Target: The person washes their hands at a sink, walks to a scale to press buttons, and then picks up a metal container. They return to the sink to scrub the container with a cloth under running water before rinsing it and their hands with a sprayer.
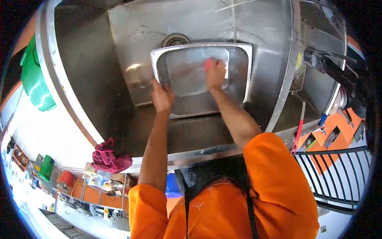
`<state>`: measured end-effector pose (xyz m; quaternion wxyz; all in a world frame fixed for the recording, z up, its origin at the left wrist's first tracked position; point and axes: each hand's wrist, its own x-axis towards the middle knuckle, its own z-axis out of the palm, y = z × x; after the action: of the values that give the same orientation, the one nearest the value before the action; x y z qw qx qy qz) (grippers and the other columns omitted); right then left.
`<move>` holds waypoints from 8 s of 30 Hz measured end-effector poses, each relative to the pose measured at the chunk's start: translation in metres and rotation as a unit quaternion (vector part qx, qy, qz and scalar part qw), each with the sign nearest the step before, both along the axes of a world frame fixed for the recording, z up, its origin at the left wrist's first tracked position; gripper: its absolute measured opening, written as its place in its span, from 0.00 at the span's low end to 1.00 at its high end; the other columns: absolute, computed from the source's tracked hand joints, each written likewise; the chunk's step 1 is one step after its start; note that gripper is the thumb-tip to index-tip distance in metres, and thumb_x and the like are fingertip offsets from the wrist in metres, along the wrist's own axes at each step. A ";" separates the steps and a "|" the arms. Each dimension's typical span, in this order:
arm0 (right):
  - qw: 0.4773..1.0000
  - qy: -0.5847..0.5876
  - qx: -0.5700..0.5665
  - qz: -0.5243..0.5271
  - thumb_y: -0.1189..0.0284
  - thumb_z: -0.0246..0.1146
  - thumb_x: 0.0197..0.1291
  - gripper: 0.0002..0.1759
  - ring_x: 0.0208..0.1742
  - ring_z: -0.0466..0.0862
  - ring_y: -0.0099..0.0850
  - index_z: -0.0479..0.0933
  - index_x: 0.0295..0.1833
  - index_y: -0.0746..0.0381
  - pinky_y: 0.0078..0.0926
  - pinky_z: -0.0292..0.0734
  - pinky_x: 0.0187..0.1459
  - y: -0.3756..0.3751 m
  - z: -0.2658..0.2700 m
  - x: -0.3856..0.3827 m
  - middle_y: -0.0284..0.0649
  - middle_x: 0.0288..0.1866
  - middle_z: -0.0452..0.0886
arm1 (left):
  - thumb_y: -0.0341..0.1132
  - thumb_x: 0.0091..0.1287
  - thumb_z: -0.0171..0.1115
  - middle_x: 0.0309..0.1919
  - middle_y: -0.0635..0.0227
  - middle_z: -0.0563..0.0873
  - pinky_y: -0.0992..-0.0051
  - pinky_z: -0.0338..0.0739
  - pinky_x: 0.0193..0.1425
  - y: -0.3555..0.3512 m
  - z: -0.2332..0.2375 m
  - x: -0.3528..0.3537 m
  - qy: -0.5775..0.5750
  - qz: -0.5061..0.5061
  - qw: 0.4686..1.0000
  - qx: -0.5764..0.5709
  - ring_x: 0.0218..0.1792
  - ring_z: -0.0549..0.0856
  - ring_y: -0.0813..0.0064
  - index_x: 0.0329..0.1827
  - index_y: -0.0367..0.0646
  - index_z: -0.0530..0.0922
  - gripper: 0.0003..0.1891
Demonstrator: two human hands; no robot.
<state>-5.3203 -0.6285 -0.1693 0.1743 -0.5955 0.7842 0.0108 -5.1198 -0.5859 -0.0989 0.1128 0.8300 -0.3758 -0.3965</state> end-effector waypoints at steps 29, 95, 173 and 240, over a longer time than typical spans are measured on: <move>0.937 -0.105 -0.099 0.319 0.67 0.53 0.55 0.20 0.58 0.68 0.45 0.72 0.54 0.60 0.51 0.53 0.64 0.005 -0.012 0.096 0.44 0.50 0.73 | 0.28 0.59 0.53 0.29 0.40 0.80 0.50 0.72 0.38 -0.018 0.014 -0.008 -0.044 -0.003 0.998 -0.052 0.34 0.79 0.38 0.51 0.37 0.62 0.18; 0.878 -0.311 -0.180 0.318 0.72 0.55 0.56 0.09 0.42 0.79 0.48 0.78 0.40 0.63 0.40 0.74 0.43 -0.035 -0.064 0.122 0.49 0.40 0.80 | 0.27 0.57 0.55 0.28 0.39 0.79 0.50 0.70 0.36 -0.013 0.011 -0.001 -0.048 0.035 0.996 -0.071 0.34 0.78 0.37 0.54 0.34 0.57 0.23; 0.904 -0.413 0.115 -0.004 0.65 0.60 0.61 0.14 0.32 0.78 0.21 0.78 0.46 0.63 0.22 0.75 0.36 0.011 0.280 -0.128 0.35 0.32 0.81 | 0.29 0.55 0.53 0.42 0.40 0.79 0.52 0.71 0.48 0.017 -0.034 0.008 -0.012 0.052 0.982 -0.181 0.44 0.78 0.40 0.57 0.36 0.59 0.25; 0.851 -0.477 0.207 -0.067 0.65 0.55 0.63 0.19 0.42 0.82 0.33 0.72 0.49 0.72 0.28 0.78 0.46 -0.288 0.251 -0.072 0.49 0.42 0.80 | 0.25 0.49 0.60 0.65 0.27 0.46 0.60 0.53 0.70 -0.218 -0.032 -0.236 0.309 0.020 0.932 -0.188 0.66 0.54 0.35 0.69 0.37 0.26 0.54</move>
<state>-5.3921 -0.9168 0.0820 0.6465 -0.4236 0.6222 -0.1245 -5.3562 -0.8041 -0.1312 0.3850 0.6374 -0.3737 -0.5530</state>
